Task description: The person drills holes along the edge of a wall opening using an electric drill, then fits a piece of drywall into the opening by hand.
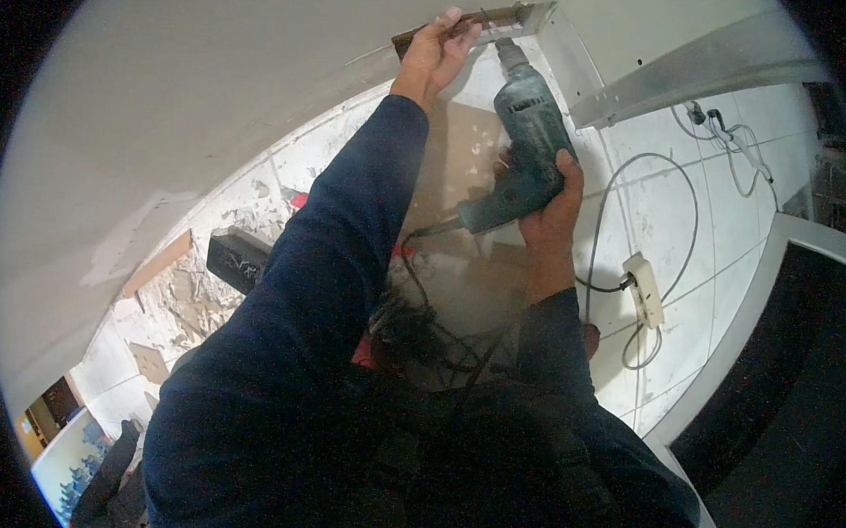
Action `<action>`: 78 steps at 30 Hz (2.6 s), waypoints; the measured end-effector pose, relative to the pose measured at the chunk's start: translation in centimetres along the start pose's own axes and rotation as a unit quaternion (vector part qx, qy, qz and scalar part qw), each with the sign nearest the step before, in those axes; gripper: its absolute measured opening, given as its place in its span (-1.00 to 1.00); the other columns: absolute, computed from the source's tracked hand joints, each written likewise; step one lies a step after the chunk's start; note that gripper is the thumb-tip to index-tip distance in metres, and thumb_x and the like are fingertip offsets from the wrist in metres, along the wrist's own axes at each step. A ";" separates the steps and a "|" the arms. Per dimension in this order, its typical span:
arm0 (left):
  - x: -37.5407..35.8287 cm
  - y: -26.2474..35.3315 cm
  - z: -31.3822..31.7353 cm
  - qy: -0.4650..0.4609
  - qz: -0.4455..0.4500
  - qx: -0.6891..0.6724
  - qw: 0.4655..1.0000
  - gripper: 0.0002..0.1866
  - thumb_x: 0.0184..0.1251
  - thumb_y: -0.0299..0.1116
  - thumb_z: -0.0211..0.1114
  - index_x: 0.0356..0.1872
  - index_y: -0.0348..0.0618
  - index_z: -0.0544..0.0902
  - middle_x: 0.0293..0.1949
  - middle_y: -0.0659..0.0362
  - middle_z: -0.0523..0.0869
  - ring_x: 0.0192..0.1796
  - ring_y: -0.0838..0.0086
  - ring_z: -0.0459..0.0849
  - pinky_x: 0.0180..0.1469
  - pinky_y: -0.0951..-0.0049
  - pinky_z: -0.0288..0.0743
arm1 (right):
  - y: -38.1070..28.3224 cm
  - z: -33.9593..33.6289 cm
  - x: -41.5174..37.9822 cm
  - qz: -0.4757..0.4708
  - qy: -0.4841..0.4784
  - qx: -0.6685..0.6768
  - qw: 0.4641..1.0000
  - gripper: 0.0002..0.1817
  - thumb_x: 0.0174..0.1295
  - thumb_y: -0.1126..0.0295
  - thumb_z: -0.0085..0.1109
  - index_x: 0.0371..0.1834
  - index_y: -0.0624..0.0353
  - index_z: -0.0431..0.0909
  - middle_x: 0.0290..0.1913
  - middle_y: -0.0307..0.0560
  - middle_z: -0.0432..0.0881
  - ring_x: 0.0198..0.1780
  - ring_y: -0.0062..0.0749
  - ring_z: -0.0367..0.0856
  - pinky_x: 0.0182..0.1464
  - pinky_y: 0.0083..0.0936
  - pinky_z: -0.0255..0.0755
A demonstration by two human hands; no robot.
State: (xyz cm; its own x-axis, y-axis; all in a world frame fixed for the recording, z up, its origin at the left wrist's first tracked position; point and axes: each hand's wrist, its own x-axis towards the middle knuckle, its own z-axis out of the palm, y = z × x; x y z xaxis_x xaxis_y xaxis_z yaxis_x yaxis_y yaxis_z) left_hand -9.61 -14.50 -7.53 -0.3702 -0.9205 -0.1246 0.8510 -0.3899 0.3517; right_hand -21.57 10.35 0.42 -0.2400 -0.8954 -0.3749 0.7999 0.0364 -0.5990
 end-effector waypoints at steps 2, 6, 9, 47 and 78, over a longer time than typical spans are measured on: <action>0.0 -0.1 -0.1 0.007 -0.005 0.007 1.000 -0.81 0.18 -0.51 0.38 -0.25 -0.13 0.54 -0.23 0.17 0.58 -0.08 0.31 0.58 0.10 0.22 0.58 | -0.2 0.1 0.0 0.020 -0.006 0.013 1.000 -0.35 0.20 0.00 0.08 0.18 0.34 0.35 -0.13 0.25 0.62 -0.22 0.00 0.68 -0.16 -0.07 0.65; -0.1 0.0 -0.2 0.004 -0.007 0.003 1.000 -0.83 0.18 -0.49 0.38 -0.27 -0.11 0.56 -0.26 0.21 0.60 -0.08 0.31 0.60 0.11 0.18 0.54 | 0.1 0.0 0.3 0.016 -0.008 0.020 1.000 -0.35 0.20 0.01 0.09 0.17 0.34 0.36 -0.14 0.25 0.63 -0.23 -0.02 0.68 -0.16 -0.11 0.65; -0.1 0.0 -0.4 -0.015 -0.014 0.007 1.000 -0.84 0.18 -0.49 0.37 -0.27 -0.10 0.56 -0.25 0.20 0.61 -0.06 0.31 0.60 0.13 0.16 0.52 | 0.2 0.1 0.5 0.005 0.004 0.005 1.000 -0.36 0.20 0.02 0.10 0.17 0.34 0.36 -0.14 0.23 0.63 -0.24 -0.04 0.68 -0.16 -0.12 0.65; -1.1 -0.6 1.2 -0.005 0.016 -0.053 0.998 -0.72 0.26 -0.56 0.26 -0.08 -0.32 0.38 -0.04 -0.03 0.48 0.24 -0.12 0.46 0.24 -0.14 0.49 | -0.8 -0.4 1.6 -0.028 -0.020 -0.059 0.998 -0.40 0.17 0.11 0.17 0.15 0.34 0.35 -0.13 0.20 0.61 -0.17 -0.04 0.68 -0.12 -0.15 0.61; -0.6 -1.1 1.0 0.027 0.047 -0.017 0.998 -0.78 0.19 -0.49 0.34 -0.18 -0.18 0.51 -0.16 0.15 0.54 0.00 0.28 0.52 0.18 0.25 0.52 | 0.1 1.8 1.3 -0.099 0.044 -0.075 0.991 -0.53 0.15 0.17 0.16 0.00 0.31 0.44 -0.28 0.07 0.60 -0.37 -0.20 0.65 -0.34 -0.33 0.60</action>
State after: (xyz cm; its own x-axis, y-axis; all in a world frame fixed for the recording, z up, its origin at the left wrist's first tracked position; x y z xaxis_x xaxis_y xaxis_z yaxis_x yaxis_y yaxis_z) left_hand -10.68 -13.53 -6.95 -0.2681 -0.9528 -0.1427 0.8934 -0.3013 0.3332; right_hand -20.77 8.39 1.12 -0.4371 -0.8493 -0.2960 0.6428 -0.0648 -0.7633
